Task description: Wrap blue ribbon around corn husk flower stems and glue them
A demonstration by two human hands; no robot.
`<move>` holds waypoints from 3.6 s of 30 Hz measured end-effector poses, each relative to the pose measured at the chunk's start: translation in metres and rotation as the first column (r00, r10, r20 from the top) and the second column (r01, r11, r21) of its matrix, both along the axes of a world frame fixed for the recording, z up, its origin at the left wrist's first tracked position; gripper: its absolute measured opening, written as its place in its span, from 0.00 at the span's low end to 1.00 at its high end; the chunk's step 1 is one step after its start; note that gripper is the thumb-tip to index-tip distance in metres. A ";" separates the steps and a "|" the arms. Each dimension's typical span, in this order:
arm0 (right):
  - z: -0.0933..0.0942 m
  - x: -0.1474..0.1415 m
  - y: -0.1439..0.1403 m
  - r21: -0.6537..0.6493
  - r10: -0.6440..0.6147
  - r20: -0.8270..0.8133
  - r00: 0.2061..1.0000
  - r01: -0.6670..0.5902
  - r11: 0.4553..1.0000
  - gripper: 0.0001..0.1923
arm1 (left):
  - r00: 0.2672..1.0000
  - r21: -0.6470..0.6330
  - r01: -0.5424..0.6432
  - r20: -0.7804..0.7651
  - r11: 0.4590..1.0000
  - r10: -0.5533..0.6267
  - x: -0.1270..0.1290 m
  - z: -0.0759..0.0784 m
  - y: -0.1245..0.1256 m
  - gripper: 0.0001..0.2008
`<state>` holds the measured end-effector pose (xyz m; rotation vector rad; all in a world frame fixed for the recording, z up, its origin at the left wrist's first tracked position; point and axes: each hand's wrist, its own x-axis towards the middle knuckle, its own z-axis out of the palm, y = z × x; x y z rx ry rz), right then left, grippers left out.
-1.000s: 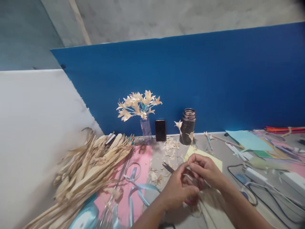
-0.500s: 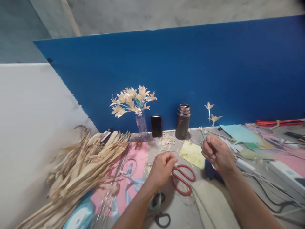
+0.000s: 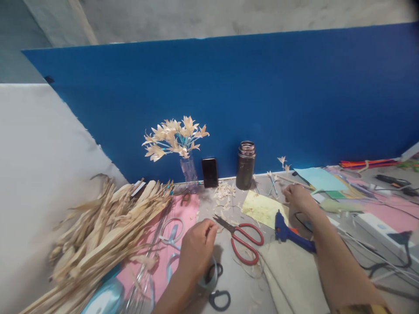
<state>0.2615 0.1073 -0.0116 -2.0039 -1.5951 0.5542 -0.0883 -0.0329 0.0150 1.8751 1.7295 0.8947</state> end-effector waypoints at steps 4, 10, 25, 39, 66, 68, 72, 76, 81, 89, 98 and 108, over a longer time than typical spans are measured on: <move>-0.006 0.000 0.005 -0.008 -0.023 0.061 0.998 0.023 1.000 0.15 | 1.000 0.113 -0.028 0.005 0.993 0.027 -0.004 0.000 -0.005 0.18; 0.005 -0.004 -0.008 0.227 -0.141 0.005 0.990 0.136 0.964 0.11 | 0.994 0.223 0.102 0.006 0.970 -0.106 0.008 -0.013 0.003 0.16; 0.004 -0.168 -0.100 0.329 0.567 -0.419 0.710 -0.463 0.823 0.20 | 0.650 -0.077 0.125 0.760 0.989 -0.023 0.029 -0.035 0.014 0.24; -0.024 -0.186 -0.112 0.251 0.757 -0.179 0.628 -0.715 0.652 0.09 | 0.638 0.091 0.051 0.763 0.995 -0.103 0.033 -0.049 0.002 0.17; -0.036 -0.157 -0.083 0.103 0.572 0.103 0.813 -0.581 0.807 0.25 | 0.666 0.210 -0.090 0.739 0.974 -0.098 0.013 -0.035 0.010 0.15; -0.041 -0.161 -0.083 0.077 0.563 0.189 0.805 -0.583 0.809 0.15 | 0.669 0.209 -0.077 0.736 0.975 -0.105 0.013 -0.036 0.010 0.15; -0.033 -0.161 -0.082 0.153 0.535 0.103 0.839 -0.545 0.825 0.14 | 0.652 0.167 -0.077 0.754 0.983 -0.077 0.014 -0.040 0.012 0.16; -0.017 -0.158 -0.085 0.224 0.502 -0.304 0.810 -0.451 0.864 0.22 | 0.571 0.054 -0.068 0.821 0.996 -0.006 0.017 -0.045 0.013 0.17; -0.014 -0.164 -0.098 0.160 0.446 -0.648 0.617 -0.463 0.872 0.25 | 0.534 -0.028 0.043 0.845 0.999 0.001 0.028 -0.045 0.005 0.13; -0.005 -0.174 -0.111 0.307 0.687 -0.282 0.669 -0.616 0.726 0.17 | 0.729 0.098 0.014 0.680 0.995 -0.077 0.029 -0.046 0.000 0.08; -0.017 -0.171 -0.109 0.294 0.718 -0.021 0.696 -0.682 0.670 0.16 | 0.701 0.040 -0.080 0.712 0.996 0.028 0.025 -0.046 0.005 0.03; -0.020 -0.168 -0.109 0.307 0.722 0.165 0.672 -0.731 0.610 0.16 | 0.743 0.069 -0.034 0.669 0.997 -0.021 0.026 -0.049 0.001 0.04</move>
